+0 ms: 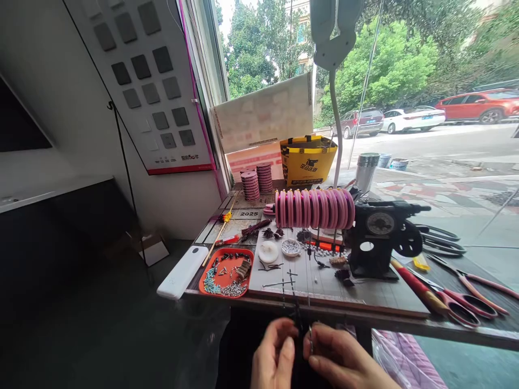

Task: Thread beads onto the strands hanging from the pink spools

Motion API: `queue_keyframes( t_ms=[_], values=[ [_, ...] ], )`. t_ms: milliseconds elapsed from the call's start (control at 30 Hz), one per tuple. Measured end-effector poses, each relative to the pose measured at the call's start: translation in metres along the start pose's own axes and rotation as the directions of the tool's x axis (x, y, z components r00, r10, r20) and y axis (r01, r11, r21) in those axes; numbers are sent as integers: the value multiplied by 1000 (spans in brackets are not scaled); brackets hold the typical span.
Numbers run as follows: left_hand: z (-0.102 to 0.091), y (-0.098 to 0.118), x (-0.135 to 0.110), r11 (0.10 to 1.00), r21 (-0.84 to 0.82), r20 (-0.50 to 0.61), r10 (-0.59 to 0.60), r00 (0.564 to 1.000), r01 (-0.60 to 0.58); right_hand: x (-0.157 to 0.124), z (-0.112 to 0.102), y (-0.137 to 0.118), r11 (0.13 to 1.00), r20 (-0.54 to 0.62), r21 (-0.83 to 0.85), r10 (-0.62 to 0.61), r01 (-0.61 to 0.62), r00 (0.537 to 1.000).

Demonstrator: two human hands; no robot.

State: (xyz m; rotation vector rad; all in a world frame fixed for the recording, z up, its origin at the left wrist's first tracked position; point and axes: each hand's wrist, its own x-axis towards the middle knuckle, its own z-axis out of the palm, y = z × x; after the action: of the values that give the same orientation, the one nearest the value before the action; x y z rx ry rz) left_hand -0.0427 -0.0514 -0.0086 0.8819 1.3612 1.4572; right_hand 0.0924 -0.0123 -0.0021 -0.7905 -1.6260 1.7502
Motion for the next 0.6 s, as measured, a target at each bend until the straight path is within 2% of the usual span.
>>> queue_keyframes(
  t_ms=[33,67,100,167,233,300,400,500,600],
  values=[
    [3,9,6,993,73,8,92,996,-92,1,0,1,998,-20,-66,-5,4,1000],
    [7,20,12,986,105,42,123,992,-127,1,0,2,994,-40,-107,1,-5,999],
    [13,30,17,991,81,127,92,988,-103,2,0,3,991,-55,-129,12,-19,998],
    [25,45,25,998,-49,234,-22,972,35,2,-2,3,986,-88,-162,12,-26,996],
    [35,53,28,966,-181,286,-129,949,185,2,-6,0,982,-121,-191,-23,-1,992],
    [39,53,28,928,-266,302,-178,936,262,2,-13,-9,982,-167,-181,-76,46,983],
    [37,46,25,900,-323,308,-192,932,293,10,-22,-24,996,-232,-31,-87,82,969],
    [34,39,23,879,-349,309,-220,925,326,22,-23,-34,990,-175,130,-33,57,984],
    [33,37,22,858,-382,305,-234,923,343,31,-19,-37,985,-97,172,3,14,995]
  ],
)
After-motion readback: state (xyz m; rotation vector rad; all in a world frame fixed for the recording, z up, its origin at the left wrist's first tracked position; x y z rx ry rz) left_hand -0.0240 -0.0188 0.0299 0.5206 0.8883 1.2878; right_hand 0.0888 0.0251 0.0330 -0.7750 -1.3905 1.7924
